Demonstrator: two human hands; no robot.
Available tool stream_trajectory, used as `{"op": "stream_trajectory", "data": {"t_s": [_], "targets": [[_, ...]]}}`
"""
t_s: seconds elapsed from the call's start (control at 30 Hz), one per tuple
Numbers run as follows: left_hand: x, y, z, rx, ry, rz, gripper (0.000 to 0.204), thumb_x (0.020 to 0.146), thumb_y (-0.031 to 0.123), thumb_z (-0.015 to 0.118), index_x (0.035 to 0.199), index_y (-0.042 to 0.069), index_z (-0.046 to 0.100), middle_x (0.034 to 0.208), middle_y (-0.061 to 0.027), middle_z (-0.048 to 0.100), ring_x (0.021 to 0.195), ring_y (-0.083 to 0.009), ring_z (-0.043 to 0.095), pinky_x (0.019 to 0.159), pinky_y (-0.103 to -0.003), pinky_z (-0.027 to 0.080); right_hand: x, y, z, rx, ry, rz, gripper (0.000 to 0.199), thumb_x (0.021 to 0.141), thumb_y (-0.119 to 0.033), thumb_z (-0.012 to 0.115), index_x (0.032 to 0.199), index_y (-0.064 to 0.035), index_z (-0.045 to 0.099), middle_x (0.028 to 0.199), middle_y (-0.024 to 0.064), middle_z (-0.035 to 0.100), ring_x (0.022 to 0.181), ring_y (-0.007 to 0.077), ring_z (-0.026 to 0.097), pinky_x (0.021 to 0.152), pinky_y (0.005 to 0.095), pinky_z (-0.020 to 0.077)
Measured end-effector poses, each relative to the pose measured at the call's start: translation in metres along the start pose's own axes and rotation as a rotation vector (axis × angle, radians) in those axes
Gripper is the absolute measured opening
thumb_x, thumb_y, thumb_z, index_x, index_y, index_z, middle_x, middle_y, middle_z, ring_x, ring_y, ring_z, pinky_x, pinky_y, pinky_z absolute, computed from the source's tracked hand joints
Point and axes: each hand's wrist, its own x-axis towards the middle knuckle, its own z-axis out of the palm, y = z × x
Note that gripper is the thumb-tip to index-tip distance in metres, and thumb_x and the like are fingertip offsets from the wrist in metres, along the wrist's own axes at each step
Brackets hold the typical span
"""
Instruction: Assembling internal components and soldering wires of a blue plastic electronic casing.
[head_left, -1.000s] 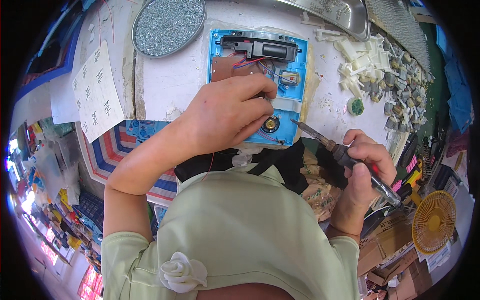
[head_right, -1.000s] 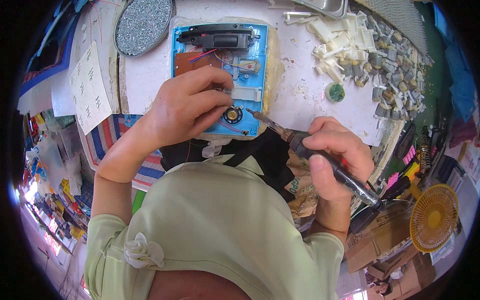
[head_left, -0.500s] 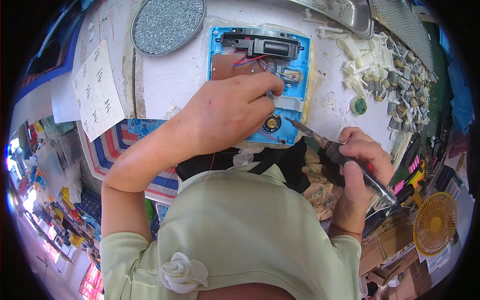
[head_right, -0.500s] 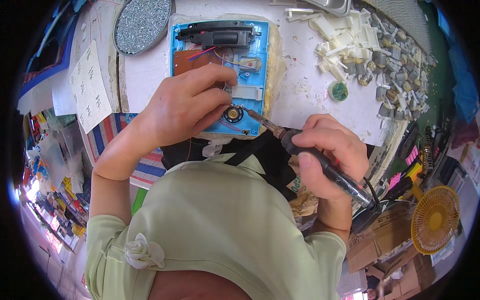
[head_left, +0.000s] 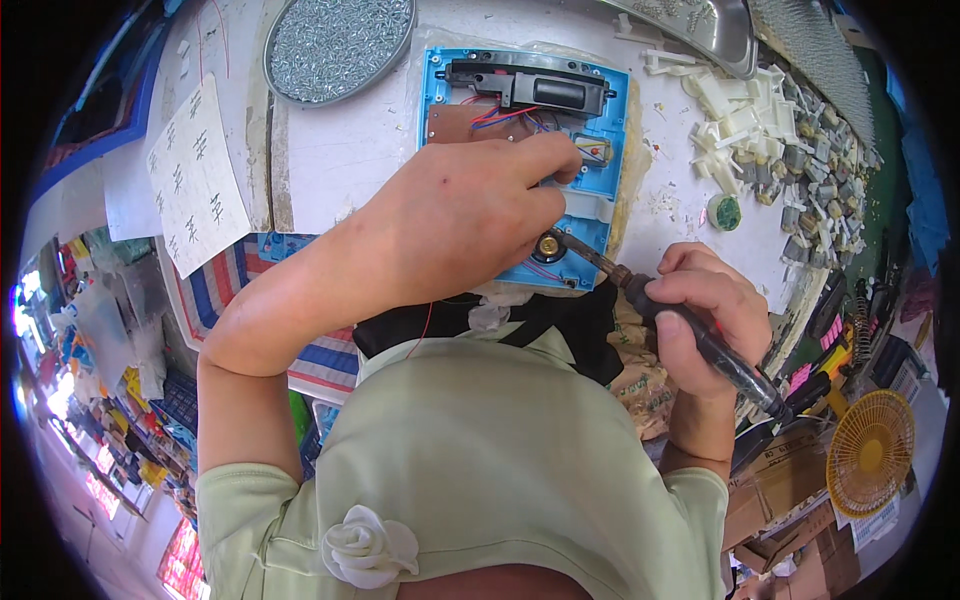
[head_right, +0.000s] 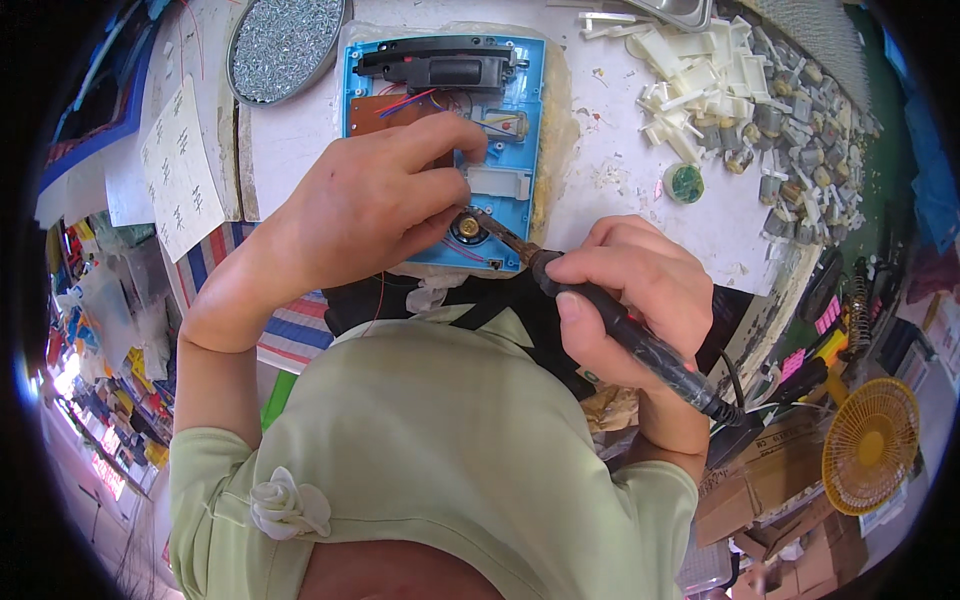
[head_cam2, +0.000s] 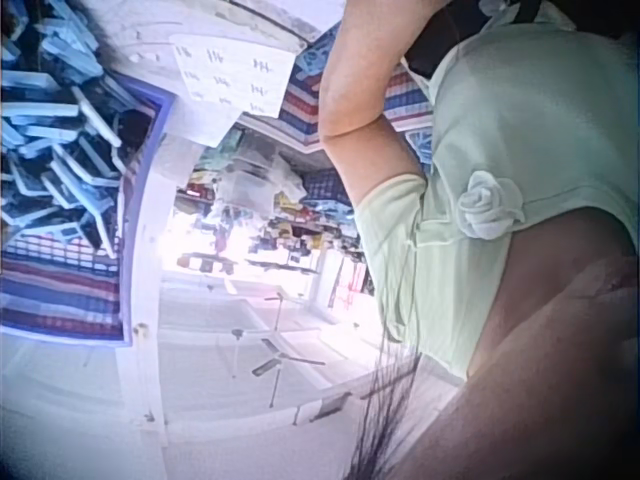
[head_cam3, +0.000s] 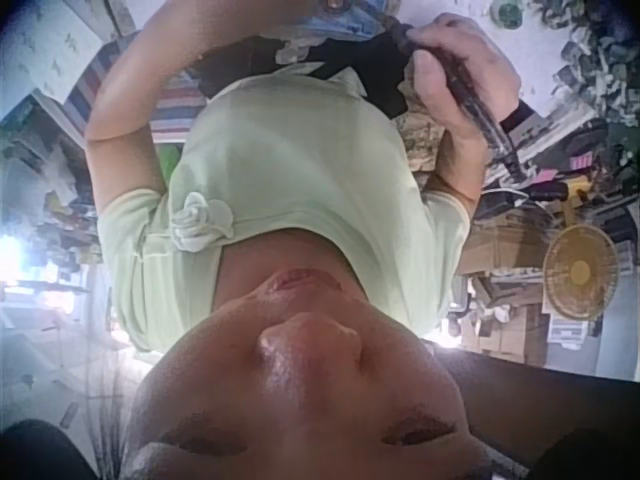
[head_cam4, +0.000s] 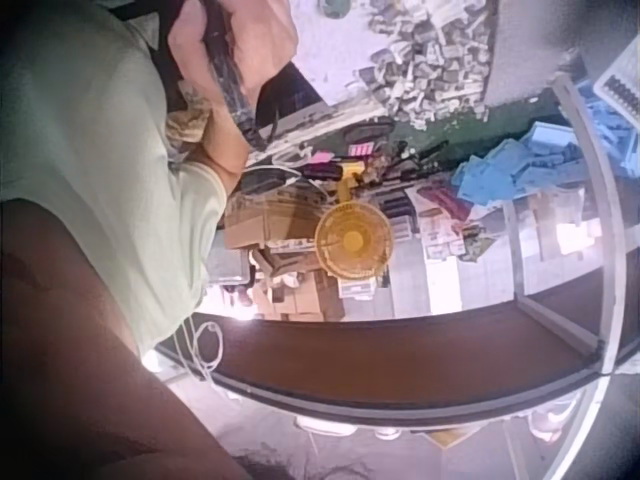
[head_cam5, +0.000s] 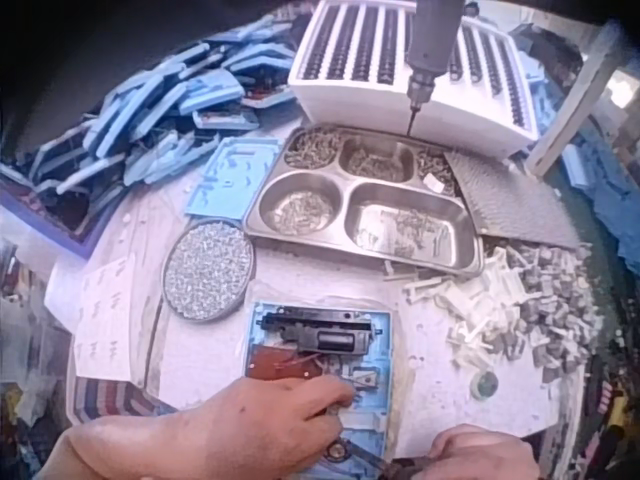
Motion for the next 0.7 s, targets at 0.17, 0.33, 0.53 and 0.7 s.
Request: {"op": "stream_trajectory", "data": {"t_s": [0.17,0.33,0.53,0.7], "targets": [[0.002,0.0,-0.002,0.006,-0.036,-0.001,0.018,0.075,0.003,0.074,0.085,0.004,0.06,0.11,-0.007,0.06,0.083,-0.0286,0.066,0.068,-0.039,0.056,0.002,0.001,-0.001,-0.005,-0.011,0.008,0.019,0.078,0.0,0.07,0.096,0.0028,0.068,0.075,0.0112,0.067,0.061,0.0245,0.059,0.056,0.0324,0.0483],[0.002,-0.002,-0.002,0.006,-0.06,0.01,0.017,0.075,0.003,0.074,0.085,0.003,0.06,0.111,-0.0081,0.06,0.085,-0.0289,0.066,0.069,-0.039,0.056,0.003,0.001,0.0,-0.017,-0.015,0.004,0.018,0.078,0.0,0.071,0.096,0.0027,0.068,0.075,0.0106,0.067,0.06,0.0243,0.059,0.056,0.0326,0.0483],[0.001,-0.001,-0.003,0.009,-0.069,0.014,0.018,0.074,0.003,0.074,0.085,0.002,0.059,0.113,-0.009,0.06,0.088,-0.0292,0.066,0.071,-0.039,0.056,0.01,-0.004,-0.002,-0.05,-0.063,0.005,0.021,0.074,0.001,0.073,0.094,0.0,0.069,0.073,0.0093,0.066,0.06,0.025,0.059,0.056,0.0333,0.0482],[0.002,-0.001,-0.003,0.007,-0.075,0.009,0.018,0.074,0.003,0.074,0.085,0.002,0.06,0.113,-0.0085,0.06,0.087,-0.0286,0.066,0.071,-0.039,0.057,0.024,-0.016,-0.006,-0.164,-0.15,0.014,0.023,0.069,0.0,0.076,0.091,-0.0039,0.071,0.073,0.0076,0.066,0.059,0.0267,0.058,0.055,0.0343,0.0474]]}}
